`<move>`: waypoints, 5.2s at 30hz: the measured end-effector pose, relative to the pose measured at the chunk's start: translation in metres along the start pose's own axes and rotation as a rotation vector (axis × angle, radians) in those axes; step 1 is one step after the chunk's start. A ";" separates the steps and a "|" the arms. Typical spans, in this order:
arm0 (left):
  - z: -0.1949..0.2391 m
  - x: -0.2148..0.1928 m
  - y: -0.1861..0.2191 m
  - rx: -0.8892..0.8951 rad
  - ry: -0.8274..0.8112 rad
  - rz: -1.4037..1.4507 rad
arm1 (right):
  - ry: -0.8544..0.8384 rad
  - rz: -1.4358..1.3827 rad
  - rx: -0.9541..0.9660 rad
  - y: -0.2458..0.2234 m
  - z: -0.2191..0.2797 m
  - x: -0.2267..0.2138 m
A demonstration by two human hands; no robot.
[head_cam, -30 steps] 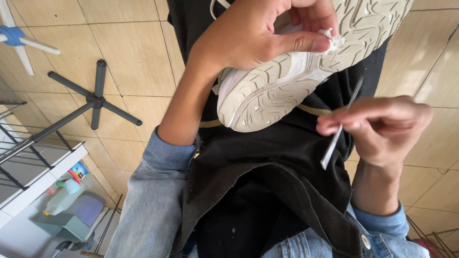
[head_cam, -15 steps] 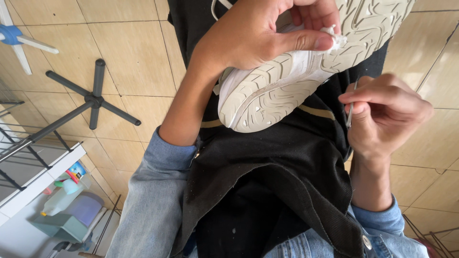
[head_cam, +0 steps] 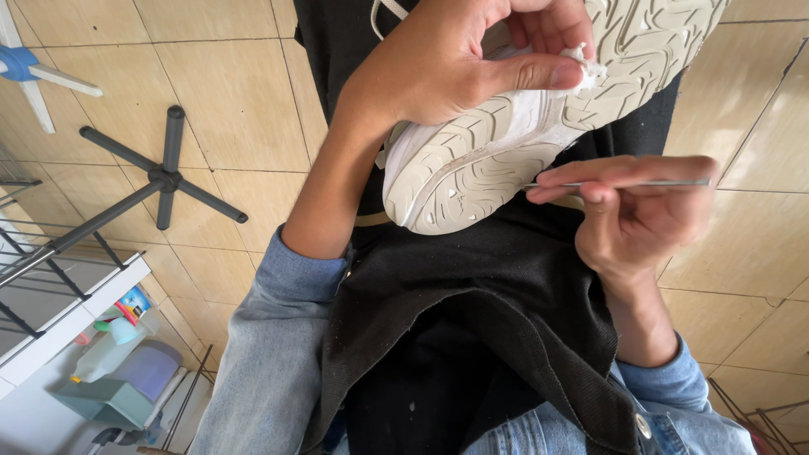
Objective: The person cleans the sole of a white sneaker using a small white cloth and a metal tool. They wipe the tread pattern and scrape the edges of the sole, then place the shoe on a table next to its pair.
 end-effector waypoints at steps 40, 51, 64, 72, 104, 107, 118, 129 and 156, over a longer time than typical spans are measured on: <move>0.042 0.008 0.035 0.170 0.027 -0.148 | -0.178 0.102 0.116 0.031 -0.012 -0.027; 0.169 0.020 -0.031 0.148 0.387 -0.549 | -0.403 0.258 -0.059 -0.001 -0.025 -0.011; 0.162 0.051 0.044 0.305 0.405 -0.406 | -0.275 0.088 0.078 -0.052 -0.033 -0.013; 0.139 0.102 0.092 0.042 0.334 -0.137 | -0.219 0.014 0.009 -0.101 -0.018 -0.004; 0.140 0.099 0.055 0.227 0.450 0.006 | 0.075 0.398 -0.380 -0.089 0.001 -0.008; 0.141 0.091 0.051 0.191 0.467 0.018 | -0.097 0.382 -0.367 -0.092 -0.001 -0.011; 0.138 0.093 0.046 0.054 0.490 -0.043 | 0.260 0.226 -0.431 -0.047 0.031 -0.044; 0.137 0.094 0.044 0.092 0.441 0.023 | 0.275 0.049 -0.416 -0.058 0.039 -0.016; 0.096 0.083 0.073 0.086 0.048 0.123 | 0.133 0.329 -0.661 -0.062 0.020 -0.016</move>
Point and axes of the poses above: each hand's wrist, its own z-axis away from the middle knuckle, its own x-axis out of the palm, y = z × x, the point moved 3 cm from there along -z, towards the middle knuckle, and after that the axes turned 15 degrees about z, right-handed, at the moved point
